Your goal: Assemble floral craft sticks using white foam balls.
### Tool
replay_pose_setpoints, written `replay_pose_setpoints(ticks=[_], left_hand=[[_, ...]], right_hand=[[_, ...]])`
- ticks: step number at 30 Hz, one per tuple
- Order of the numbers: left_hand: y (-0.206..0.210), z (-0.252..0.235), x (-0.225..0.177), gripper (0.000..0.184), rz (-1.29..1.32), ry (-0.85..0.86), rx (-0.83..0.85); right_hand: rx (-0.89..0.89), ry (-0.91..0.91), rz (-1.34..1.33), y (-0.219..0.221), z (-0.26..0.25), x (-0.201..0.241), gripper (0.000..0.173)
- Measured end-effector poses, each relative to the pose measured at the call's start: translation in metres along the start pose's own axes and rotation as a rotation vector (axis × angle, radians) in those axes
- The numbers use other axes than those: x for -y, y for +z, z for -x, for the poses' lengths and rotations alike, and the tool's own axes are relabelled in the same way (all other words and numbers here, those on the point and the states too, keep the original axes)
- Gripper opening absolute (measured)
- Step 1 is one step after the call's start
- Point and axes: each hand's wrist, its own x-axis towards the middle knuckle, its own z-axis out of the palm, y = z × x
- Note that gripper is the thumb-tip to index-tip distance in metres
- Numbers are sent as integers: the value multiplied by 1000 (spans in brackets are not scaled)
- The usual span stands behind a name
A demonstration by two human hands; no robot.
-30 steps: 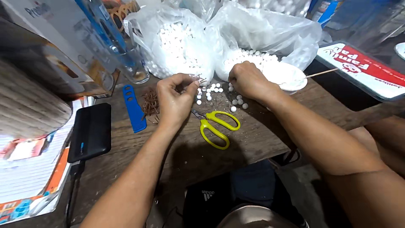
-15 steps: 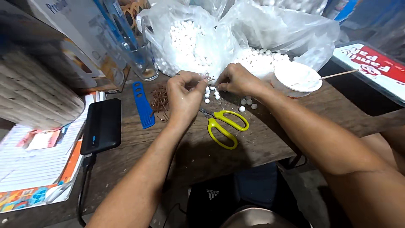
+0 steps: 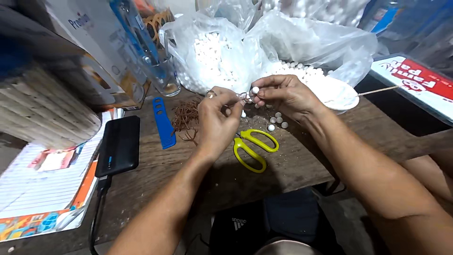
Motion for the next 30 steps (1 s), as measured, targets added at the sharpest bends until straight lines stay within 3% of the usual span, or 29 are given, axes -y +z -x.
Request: replay_pose_setpoints(ticks=[16,30], left_hand=[[2,1,2,3,-29,27,-3],[4,3,2,4,-22,24,5]], right_hand=[[142,-41,-139,-5,0,-6,26],[76,-101,-75,-1,2,-6,25]])
